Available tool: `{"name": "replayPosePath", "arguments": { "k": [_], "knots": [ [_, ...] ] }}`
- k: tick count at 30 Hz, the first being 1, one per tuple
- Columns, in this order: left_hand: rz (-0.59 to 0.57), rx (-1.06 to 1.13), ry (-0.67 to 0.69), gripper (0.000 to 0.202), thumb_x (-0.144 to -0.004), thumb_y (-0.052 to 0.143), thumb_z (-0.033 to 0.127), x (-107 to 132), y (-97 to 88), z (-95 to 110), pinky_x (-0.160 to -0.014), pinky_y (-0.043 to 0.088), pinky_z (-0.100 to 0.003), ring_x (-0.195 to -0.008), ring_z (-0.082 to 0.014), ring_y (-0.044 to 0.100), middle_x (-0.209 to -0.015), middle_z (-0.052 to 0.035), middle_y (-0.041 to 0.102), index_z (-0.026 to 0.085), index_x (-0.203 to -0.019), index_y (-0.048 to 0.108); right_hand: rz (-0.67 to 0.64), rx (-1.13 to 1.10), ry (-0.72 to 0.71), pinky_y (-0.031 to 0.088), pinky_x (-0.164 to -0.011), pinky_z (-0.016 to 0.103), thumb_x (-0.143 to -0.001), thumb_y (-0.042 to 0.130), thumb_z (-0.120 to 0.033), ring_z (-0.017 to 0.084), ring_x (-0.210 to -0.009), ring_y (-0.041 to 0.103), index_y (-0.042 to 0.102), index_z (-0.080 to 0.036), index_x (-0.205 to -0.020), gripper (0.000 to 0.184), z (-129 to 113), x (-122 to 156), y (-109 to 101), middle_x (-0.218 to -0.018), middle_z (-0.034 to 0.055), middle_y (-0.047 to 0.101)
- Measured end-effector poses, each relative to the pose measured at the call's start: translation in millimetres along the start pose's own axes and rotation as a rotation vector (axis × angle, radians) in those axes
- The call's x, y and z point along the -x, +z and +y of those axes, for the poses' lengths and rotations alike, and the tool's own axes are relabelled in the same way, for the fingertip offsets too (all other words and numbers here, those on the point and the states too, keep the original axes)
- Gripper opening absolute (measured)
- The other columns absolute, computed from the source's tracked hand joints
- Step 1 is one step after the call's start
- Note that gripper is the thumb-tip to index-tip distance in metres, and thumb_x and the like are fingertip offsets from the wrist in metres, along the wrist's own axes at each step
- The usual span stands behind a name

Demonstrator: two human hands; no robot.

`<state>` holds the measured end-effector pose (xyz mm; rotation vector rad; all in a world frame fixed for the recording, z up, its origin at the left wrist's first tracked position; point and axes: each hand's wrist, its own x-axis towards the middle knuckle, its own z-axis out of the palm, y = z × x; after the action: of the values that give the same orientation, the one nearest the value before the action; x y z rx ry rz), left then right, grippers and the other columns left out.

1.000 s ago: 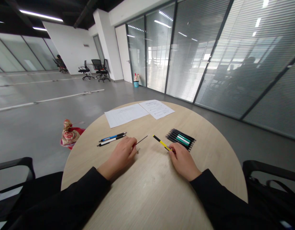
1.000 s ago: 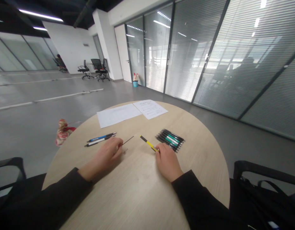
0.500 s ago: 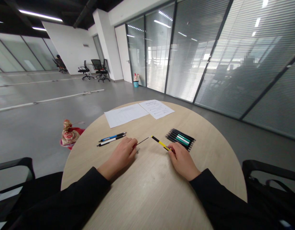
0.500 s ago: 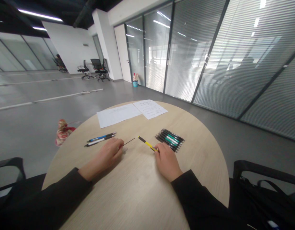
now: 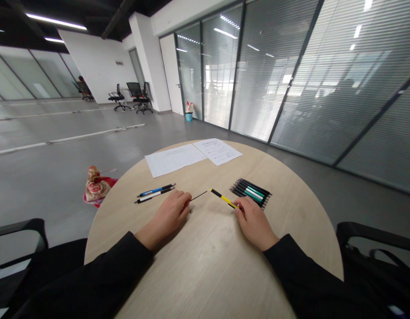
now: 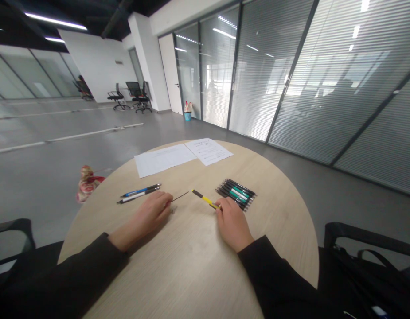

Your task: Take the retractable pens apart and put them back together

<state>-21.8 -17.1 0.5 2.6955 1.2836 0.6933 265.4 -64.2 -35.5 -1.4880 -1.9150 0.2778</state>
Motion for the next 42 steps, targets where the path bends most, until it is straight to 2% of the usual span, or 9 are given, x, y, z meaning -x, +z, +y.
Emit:
{"name": "replayPosePath", "arguments": {
  "k": [5,9,18,26,31,36,42],
  "knots": [
    [0.040,0.004,0.008,0.016,-0.095,0.043,0.011,1.0,1.7,-3.6,-0.080,0.047,-0.038,-0.088,-0.0230,0.053,-0.095,-0.0076,0.059,0.019,-0.097,0.056,0.021,0.017,-0.007,0.046,-0.092,0.038,-0.095,0.049,-0.011,0.025,-0.100,0.057,0.061,-0.018,-0.104,0.017,2.4,-0.4,1.8,-0.102,0.0092,0.062],
    [0.075,-0.009,0.016,0.021,-0.094,0.044,0.005,1.1,2.3,-5.3,-0.087,0.047,-0.041,-0.095,-0.0244,0.054,-0.102,-0.0086,0.060,0.019,-0.103,0.057,0.033,0.050,-0.006,0.045,-0.093,0.039,-0.095,0.049,-0.010,0.026,-0.100,0.057,0.063,-0.017,-0.104,0.018,2.8,-0.8,0.5,-0.102,0.0099,0.062],
    [0.058,-0.163,0.032,0.035,-0.087,0.041,-0.002,0.5,-3.3,-5.4,-0.085,0.047,-0.044,-0.096,-0.0290,0.053,-0.104,-0.0122,0.062,0.018,-0.107,0.061,0.033,0.144,0.000,0.045,-0.089,0.037,-0.095,0.052,-0.010,0.026,-0.097,0.056,0.066,-0.018,-0.104,0.018,2.8,-0.9,-2.8,-0.100,0.0100,0.062],
    [0.068,-0.160,0.033,0.028,-0.090,0.044,0.001,-0.3,-3.3,-6.8,-0.083,0.046,-0.041,-0.094,-0.0273,0.053,-0.102,-0.0100,0.061,0.020,-0.102,0.060,-0.001,0.154,-0.036,0.044,-0.090,0.037,-0.094,0.053,-0.010,0.026,-0.097,0.056,0.067,-0.020,-0.101,0.018,1.9,-0.7,-3.8,-0.099,0.0093,0.062],
    [0.009,-0.041,0.071,0.018,-0.094,0.046,0.008,1.0,0.3,-0.3,-0.085,0.048,-0.041,-0.095,-0.0254,0.053,-0.104,-0.0093,0.060,0.020,-0.102,0.058,-0.041,0.103,-0.072,0.045,-0.090,0.037,-0.094,0.052,-0.008,0.025,-0.098,0.055,0.067,-0.019,-0.101,0.019,-4.6,-0.3,-4.7,-0.100,0.0088,0.062],
    [-0.028,0.119,0.131,0.020,-0.100,0.040,0.014,2.8,-2.6,14.4,-0.089,0.051,-0.040,-0.097,-0.0234,0.056,-0.107,-0.0104,0.061,0.020,-0.109,0.058,-0.072,0.077,-0.096,0.046,-0.091,0.037,-0.095,0.053,-0.009,0.024,-0.097,0.055,0.067,-0.019,-0.101,0.018,-6.9,0.3,-3.8,-0.099,0.0078,0.062],
    [0.038,0.106,0.075,0.019,-0.100,0.047,0.023,5.0,-5.4,16.0,-0.097,0.049,-0.045,-0.107,-0.0256,0.056,-0.115,-0.0114,0.060,0.020,-0.116,0.054,-0.065,0.044,-0.095,0.047,-0.091,0.038,-0.096,0.051,-0.010,0.024,-0.097,0.056,0.066,-0.019,-0.101,0.018,-5.1,0.6,-3.7,-0.101,0.0085,0.062]
  ]
}}
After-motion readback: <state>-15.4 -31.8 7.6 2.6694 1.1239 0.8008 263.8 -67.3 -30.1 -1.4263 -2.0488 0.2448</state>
